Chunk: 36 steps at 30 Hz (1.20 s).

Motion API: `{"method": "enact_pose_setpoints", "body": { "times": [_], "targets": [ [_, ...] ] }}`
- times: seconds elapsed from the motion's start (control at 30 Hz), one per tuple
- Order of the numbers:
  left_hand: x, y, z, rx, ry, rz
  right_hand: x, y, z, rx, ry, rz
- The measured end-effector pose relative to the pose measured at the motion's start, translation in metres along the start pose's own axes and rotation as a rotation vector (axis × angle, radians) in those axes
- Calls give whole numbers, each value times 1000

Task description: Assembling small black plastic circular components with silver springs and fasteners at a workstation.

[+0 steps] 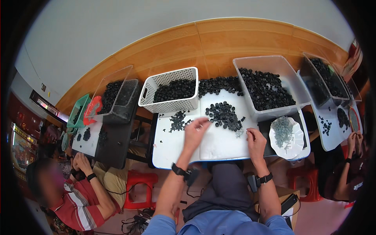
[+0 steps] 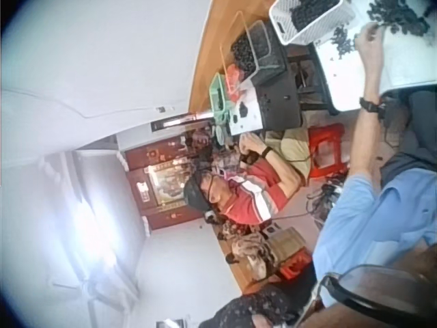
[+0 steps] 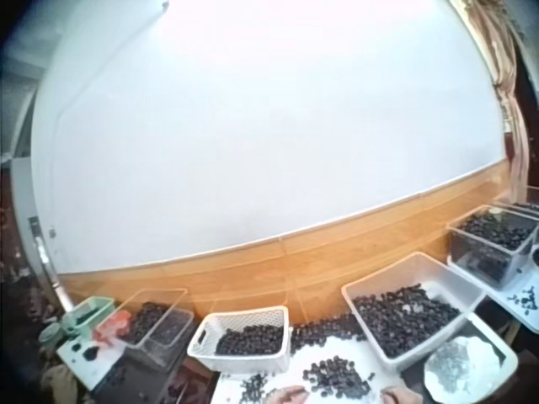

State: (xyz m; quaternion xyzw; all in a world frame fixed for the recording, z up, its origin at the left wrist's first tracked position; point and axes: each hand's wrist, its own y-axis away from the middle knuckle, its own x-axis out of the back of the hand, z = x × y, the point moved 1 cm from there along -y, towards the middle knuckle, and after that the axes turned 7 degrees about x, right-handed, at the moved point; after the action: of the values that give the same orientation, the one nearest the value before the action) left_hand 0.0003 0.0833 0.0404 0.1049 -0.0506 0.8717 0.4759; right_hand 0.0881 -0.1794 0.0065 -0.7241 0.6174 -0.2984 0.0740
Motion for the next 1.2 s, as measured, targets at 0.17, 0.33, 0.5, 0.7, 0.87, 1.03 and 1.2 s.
{"method": "enact_pose_setpoints", "body": {
  "times": [0.17,0.33,0.5,0.7,0.87,1.03,1.2],
  "targets": [
    [76,-80,64,-340,-34,212,-7,-5,-2,28,-29,6],
    [53,-79,69,-373,-323,270,-10,-4,2,-48,-156,35],
    [-19,-25,14,-341,-434,-9,-2,-7,-6,16,-53,4],
    [-55,-2,3,-366,-576,-57,-3,-5,-4,43,-51,-15],
    [-57,-5,4,-338,-615,-46,-5,-4,-1,58,-37,-28],
    [-55,-1,8,-378,-639,-23,-3,-5,-2,80,-35,-29],
    [-60,14,8,-427,-529,45,-1,-4,-3,62,-47,-19]
  ]
}}
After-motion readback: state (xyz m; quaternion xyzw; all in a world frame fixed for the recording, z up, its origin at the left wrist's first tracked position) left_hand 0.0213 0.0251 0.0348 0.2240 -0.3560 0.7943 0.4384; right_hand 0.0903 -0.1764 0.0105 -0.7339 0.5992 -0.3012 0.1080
